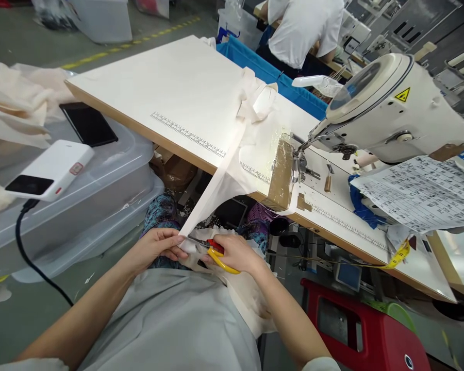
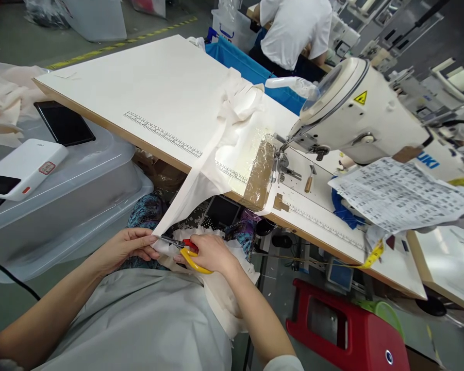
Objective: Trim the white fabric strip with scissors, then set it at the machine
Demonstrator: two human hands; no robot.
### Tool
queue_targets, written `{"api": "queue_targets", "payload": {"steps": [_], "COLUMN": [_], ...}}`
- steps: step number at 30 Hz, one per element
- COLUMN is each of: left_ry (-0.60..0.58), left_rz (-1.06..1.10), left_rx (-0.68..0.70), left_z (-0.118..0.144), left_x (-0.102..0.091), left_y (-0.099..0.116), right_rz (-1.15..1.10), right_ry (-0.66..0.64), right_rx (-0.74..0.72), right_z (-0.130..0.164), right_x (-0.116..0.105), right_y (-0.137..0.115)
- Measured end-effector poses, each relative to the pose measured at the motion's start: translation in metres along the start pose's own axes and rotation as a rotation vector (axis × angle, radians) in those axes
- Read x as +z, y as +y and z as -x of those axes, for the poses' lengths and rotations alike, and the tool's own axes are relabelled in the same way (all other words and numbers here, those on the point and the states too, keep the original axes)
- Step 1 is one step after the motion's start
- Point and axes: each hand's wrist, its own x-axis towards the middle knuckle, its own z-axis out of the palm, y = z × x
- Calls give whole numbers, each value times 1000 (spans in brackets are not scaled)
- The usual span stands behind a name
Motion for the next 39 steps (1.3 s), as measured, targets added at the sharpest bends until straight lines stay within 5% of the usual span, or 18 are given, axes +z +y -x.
{"api": "queue_targets", "payload": {"steps": [18, 21, 27, 31, 35, 39], "left_ry": [-38, -39, 430, 390, 331, 538], "left_rz": [-66, -215, -770, -754, -728, -688], "left_rx": [2, 20, 520, 752, 655, 426], "left_z": [1, -2, -50, -95, -107, -77], "left_x": [1, -3, -24, -9, 4, -34], "left_y": [1, 4, 31, 54, 45, 0], "right_rz": [84, 61, -176, -312, -425, -542], "right_ry": [2, 13, 116, 210, 280, 321], "right_rx": [42, 70, 119, 134, 149, 182], "right_z": [-9, -6, 26, 45, 59, 74], "right_x": [3, 7, 18, 23, 22, 24], "right_y": [-8, -6, -4, -9, -9, -3]}}
